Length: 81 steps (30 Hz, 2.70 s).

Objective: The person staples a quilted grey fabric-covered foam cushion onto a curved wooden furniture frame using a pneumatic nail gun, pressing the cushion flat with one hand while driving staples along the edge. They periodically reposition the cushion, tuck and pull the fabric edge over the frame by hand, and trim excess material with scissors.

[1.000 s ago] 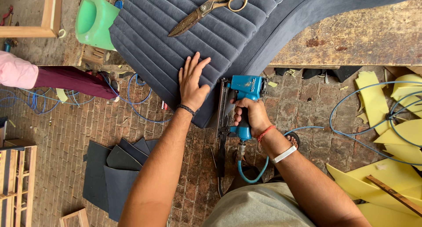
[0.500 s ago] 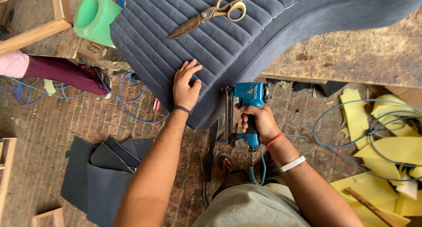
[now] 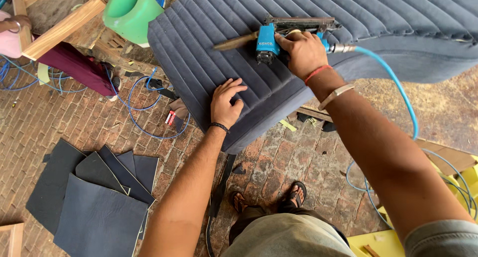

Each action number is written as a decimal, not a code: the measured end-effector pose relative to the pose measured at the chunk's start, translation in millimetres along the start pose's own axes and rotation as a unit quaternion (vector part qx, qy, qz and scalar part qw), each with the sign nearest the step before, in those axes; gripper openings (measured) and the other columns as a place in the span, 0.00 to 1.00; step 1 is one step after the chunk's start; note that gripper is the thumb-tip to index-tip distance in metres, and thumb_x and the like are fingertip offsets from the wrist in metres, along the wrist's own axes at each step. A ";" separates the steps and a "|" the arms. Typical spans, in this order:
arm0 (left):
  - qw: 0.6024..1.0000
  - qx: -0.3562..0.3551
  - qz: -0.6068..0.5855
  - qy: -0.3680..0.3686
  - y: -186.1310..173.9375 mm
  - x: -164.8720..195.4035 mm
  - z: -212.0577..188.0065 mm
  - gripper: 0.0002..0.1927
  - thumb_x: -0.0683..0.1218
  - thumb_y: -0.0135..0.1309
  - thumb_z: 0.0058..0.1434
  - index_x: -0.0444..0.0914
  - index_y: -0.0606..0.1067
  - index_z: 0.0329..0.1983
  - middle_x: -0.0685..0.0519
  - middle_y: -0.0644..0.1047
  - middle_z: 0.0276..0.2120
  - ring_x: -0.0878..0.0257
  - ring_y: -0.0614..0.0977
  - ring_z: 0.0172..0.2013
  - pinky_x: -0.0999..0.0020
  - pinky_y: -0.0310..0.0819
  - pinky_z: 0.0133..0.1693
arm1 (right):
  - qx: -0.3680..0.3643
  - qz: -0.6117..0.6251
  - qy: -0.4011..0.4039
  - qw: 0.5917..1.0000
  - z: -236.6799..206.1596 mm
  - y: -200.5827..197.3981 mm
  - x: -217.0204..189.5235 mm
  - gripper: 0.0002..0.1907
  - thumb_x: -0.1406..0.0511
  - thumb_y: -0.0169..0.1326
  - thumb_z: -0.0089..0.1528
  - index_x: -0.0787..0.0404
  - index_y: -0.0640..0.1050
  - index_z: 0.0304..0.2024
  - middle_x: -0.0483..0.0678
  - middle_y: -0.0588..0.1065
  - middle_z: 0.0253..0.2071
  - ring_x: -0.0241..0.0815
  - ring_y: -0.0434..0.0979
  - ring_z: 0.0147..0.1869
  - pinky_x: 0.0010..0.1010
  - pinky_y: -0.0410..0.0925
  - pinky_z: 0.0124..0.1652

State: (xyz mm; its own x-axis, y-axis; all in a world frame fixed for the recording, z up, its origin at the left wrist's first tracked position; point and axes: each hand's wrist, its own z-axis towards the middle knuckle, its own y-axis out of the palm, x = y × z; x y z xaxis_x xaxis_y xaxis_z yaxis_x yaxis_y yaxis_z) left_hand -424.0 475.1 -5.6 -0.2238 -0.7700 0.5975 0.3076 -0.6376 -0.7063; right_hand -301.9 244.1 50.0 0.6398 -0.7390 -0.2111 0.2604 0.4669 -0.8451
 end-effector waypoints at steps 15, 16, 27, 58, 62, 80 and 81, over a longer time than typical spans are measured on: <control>0.999 -0.005 0.031 -0.008 10.1 -27.5 0.4 0.18 0.40 0.52 0.52 0.44 0.82 0.46 0.55 0.79 0.59 0.52 0.73 0.66 0.52 0.60 0.68 | 0.149 -0.039 0.022 0.988 37.7 13.4 81.1 0.28 0.71 0.63 0.54 0.52 0.81 0.58 0.56 0.77 0.59 0.59 0.74 0.61 0.45 0.69 0.60; 0.999 -0.013 0.036 -0.012 10.8 -27.6 0.2 0.19 0.40 0.52 0.52 0.44 0.81 0.47 0.55 0.79 0.60 0.52 0.72 0.66 0.52 0.60 0.68 | 0.181 -0.057 0.003 0.982 31.5 12.0 78.5 0.25 0.71 0.62 0.54 0.52 0.82 0.54 0.57 0.77 0.60 0.59 0.74 0.63 0.44 0.69 0.61; 0.997 -0.027 0.074 -0.018 11.9 -23.6 -1.7 0.19 0.42 0.53 0.53 0.47 0.81 0.49 0.57 0.78 0.61 0.52 0.71 0.67 0.50 0.56 0.69 | 0.121 0.201 0.257 0.937 -97.8 59.7 -51.1 0.05 0.69 0.64 0.60 0.58 0.85 0.39 0.48 0.81 0.36 0.43 0.83 0.34 0.32 0.77 0.38; 0.996 -0.023 0.080 -0.020 4.6 -7.1 4.4 0.18 0.42 0.54 0.54 0.48 0.81 0.48 0.58 0.78 0.61 0.53 0.71 0.67 0.50 0.56 0.69 | 0.092 0.184 0.211 0.955 -102.2 76.2 -123.2 0.05 0.63 0.65 0.57 0.55 0.82 0.33 0.43 0.78 0.33 0.43 0.79 0.30 0.34 0.73 0.31; 0.998 -0.013 0.058 -0.012 4.2 -9.2 3.5 0.17 0.43 0.54 0.54 0.46 0.81 0.48 0.58 0.79 0.60 0.53 0.72 0.66 0.51 0.58 0.68 | 0.045 0.238 0.168 0.956 -111.7 81.0 -109.6 0.06 0.64 0.64 0.56 0.58 0.80 0.31 0.44 0.77 0.31 0.41 0.78 0.28 0.33 0.73 0.30; 0.999 0.024 -0.023 0.015 -3.6 -8.3 7.9 0.11 0.41 0.55 0.54 0.41 0.84 0.40 0.51 0.83 0.53 0.47 0.78 0.61 0.53 0.66 0.64 | 0.062 0.256 0.156 0.952 -113.2 88.0 -171.4 0.07 0.63 0.64 0.57 0.57 0.79 0.30 0.43 0.77 0.31 0.43 0.78 0.29 0.35 0.72 0.29; 0.999 0.021 -0.036 0.016 -4.3 -8.0 8.1 0.12 0.41 0.55 0.55 0.41 0.83 0.40 0.51 0.83 0.53 0.48 0.78 0.61 0.54 0.67 0.64 | 0.054 0.274 0.147 0.949 -115.2 88.3 -168.2 0.06 0.64 0.64 0.56 0.58 0.79 0.29 0.43 0.77 0.31 0.42 0.78 0.28 0.34 0.72 0.30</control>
State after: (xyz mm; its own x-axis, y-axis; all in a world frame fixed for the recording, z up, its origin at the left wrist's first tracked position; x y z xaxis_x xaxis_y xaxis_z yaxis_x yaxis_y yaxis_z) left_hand -416.1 484.2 -4.3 -0.2752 -0.7227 0.6340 0.3287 -0.6905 -0.6444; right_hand -469.8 353.7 -45.7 0.4758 -0.4665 -0.7456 0.0292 0.8556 -0.5168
